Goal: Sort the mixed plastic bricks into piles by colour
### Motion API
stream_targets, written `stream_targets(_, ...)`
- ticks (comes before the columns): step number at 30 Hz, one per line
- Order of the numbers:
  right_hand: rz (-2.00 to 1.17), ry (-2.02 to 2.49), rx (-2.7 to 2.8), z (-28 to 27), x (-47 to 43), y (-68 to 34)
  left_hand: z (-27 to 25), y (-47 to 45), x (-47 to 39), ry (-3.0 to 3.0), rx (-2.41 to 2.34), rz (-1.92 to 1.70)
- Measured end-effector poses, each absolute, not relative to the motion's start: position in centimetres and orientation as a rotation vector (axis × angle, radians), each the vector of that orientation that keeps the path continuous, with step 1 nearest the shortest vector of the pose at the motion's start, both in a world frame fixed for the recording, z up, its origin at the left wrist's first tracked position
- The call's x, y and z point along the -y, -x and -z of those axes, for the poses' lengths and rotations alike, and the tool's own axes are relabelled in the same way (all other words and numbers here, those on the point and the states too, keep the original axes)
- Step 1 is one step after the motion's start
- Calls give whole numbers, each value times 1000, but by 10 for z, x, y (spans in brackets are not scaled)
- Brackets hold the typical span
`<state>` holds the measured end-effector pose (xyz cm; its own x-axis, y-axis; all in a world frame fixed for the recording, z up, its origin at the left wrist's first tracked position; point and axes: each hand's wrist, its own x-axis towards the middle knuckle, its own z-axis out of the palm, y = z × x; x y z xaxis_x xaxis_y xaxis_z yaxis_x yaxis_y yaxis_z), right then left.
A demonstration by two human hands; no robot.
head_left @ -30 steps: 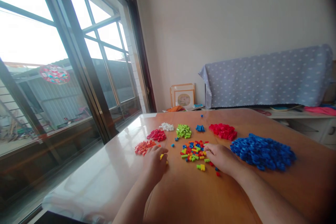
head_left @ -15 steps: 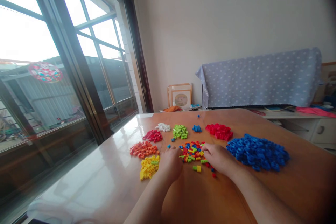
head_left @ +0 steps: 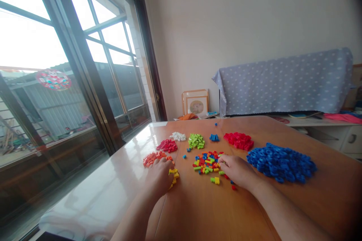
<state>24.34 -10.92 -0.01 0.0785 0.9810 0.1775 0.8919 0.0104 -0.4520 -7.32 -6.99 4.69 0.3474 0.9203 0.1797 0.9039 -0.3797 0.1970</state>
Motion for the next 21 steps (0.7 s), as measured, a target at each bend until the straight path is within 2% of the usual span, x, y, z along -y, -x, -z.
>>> stream_targets(9, -266, 1894, 1854, 3, 109, -244, -41, 72, 67, -2549, -1747, -369)
stream_targets(15, -272, 1907, 1853, 3, 109, -241, -46, 72, 54, -2568, -1633, -624)
stream_targets(18, -274, 1894, 1855, 1, 110, -239, -45, 56, 31, -2392, -1530, -756)
stream_targets(21, -270, 1877, 1862, -3, 111, -239, -42, 27, -1, -1975, -1437, -864)
